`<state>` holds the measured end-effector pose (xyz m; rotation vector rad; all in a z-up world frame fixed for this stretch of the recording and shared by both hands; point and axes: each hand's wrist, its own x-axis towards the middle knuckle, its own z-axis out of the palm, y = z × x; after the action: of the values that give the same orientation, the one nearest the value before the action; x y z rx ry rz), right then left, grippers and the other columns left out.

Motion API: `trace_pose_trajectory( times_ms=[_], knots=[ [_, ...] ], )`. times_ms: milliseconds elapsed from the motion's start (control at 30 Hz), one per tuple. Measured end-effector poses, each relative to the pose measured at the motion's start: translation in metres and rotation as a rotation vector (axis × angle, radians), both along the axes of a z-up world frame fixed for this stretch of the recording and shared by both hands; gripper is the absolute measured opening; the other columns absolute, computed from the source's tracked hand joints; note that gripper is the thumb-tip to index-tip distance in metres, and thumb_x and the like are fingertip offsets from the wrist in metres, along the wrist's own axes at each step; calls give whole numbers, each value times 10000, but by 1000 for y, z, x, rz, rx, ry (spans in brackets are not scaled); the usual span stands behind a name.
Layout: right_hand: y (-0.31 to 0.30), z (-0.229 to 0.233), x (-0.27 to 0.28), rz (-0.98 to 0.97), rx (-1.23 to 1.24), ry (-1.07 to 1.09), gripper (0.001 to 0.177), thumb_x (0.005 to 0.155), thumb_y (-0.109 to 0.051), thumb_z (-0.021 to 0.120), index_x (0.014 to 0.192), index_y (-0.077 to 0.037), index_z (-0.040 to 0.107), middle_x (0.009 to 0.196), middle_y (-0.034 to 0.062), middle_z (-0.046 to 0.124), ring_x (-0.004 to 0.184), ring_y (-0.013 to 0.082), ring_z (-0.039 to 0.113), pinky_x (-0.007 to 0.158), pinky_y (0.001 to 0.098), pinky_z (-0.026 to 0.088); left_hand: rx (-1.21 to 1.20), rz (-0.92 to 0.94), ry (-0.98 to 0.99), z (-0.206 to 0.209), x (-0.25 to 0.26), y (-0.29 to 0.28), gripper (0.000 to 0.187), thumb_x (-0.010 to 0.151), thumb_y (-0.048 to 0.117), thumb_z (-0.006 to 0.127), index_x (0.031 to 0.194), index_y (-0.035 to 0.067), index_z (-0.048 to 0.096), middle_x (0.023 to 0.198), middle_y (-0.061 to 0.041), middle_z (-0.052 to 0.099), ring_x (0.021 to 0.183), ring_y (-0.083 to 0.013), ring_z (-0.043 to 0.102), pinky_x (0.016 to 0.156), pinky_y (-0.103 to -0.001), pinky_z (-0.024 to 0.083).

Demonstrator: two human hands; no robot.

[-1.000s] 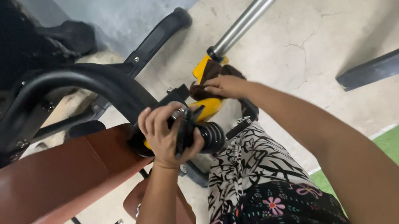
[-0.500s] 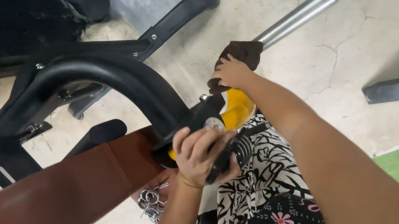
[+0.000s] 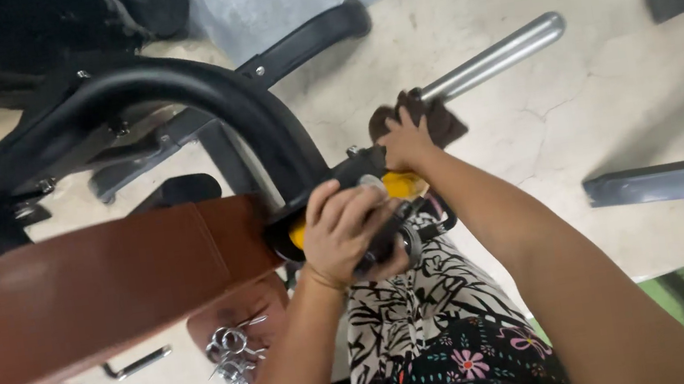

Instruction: Wiping down gym machine parts with a spray bottle and a cloth.

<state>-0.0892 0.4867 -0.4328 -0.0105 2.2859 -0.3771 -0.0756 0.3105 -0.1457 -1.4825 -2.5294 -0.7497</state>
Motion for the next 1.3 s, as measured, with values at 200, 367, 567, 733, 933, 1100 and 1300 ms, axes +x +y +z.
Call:
trace_pose_trajectory(
  times_ms=[200, 367, 567, 733, 933, 1100, 1300],
  knots=[
    [22, -9, 46, -262, -326, -19, 492, 970, -484, 603, 1374, -208, 653, 1509, 106, 506, 1410, 377, 401, 1152, 581, 356, 68, -23, -26, 10, -1, 4, 408, 748, 370, 758, 1080, 134, 736, 1239, -45, 626, 1154, -250, 613, 1174, -490, 383],
    [27, 137, 79, -1131, -1049, -156, 383, 997, -308, 560, 1243, -37, 672, 1008, 78, 719, 869, 208, 689, 759, 372, 593, 80, -10, 28, 23, 5, 7, 437, 722, 365, 763, 1056, 85, 729, 1202, -53, 616, 1147, -283, 588, 1171, -509, 373],
    [14, 191, 117, -1237, -1262, -95, 378, 1027, -313, 512, 1238, -30, 647, 1050, 89, 705, 889, 157, 664, 776, 313, 564, 138, 9, 33, 23, 13, 5, 422, 706, 352, 761, 1027, 82, 720, 1181, -47, 612, 1139, -285, 576, 1169, -525, 368],
    [-16, 186, 133, -1279, -1475, 11, 394, 1059, -323, 486, 1335, -50, 556, 1119, 64, 660, 994, 145, 624, 890, 302, 529, 129, 5, 59, 27, 15, 6, 429, 701, 369, 774, 1019, 86, 720, 1169, -52, 610, 1129, -306, 564, 1167, -531, 354],
    [-22, 139, 125, -1297, -1354, 145, 467, 1073, -368, 447, 1382, -32, 547, 1160, 94, 676, 1045, 175, 632, 916, 312, 524, 86, -1, 53, 34, 19, 12, 436, 654, 377, 781, 984, 99, 717, 1125, -48, 601, 1087, -308, 550, 1140, -533, 357],
    [-15, 103, 103, -1528, -1173, 62, 503, 1034, -389, 457, 1407, -54, 502, 1187, 129, 686, 1072, 246, 674, 888, 364, 573, 60, 2, 59, 29, 16, 15, 420, 646, 355, 772, 967, 92, 707, 1121, -54, 593, 1108, -310, 539, 1134, -529, 363],
    [-16, 107, 100, -1822, -1179, -132, 687, 989, -401, 524, 1537, -92, 248, 1385, 187, 550, 1185, 311, 643, 925, 466, 595, 82, 27, 64, 25, 14, 12, 391, 667, 315, 762, 982, 90, 711, 1156, -42, 606, 1134, -306, 543, 1148, -515, 371]
  ],
)
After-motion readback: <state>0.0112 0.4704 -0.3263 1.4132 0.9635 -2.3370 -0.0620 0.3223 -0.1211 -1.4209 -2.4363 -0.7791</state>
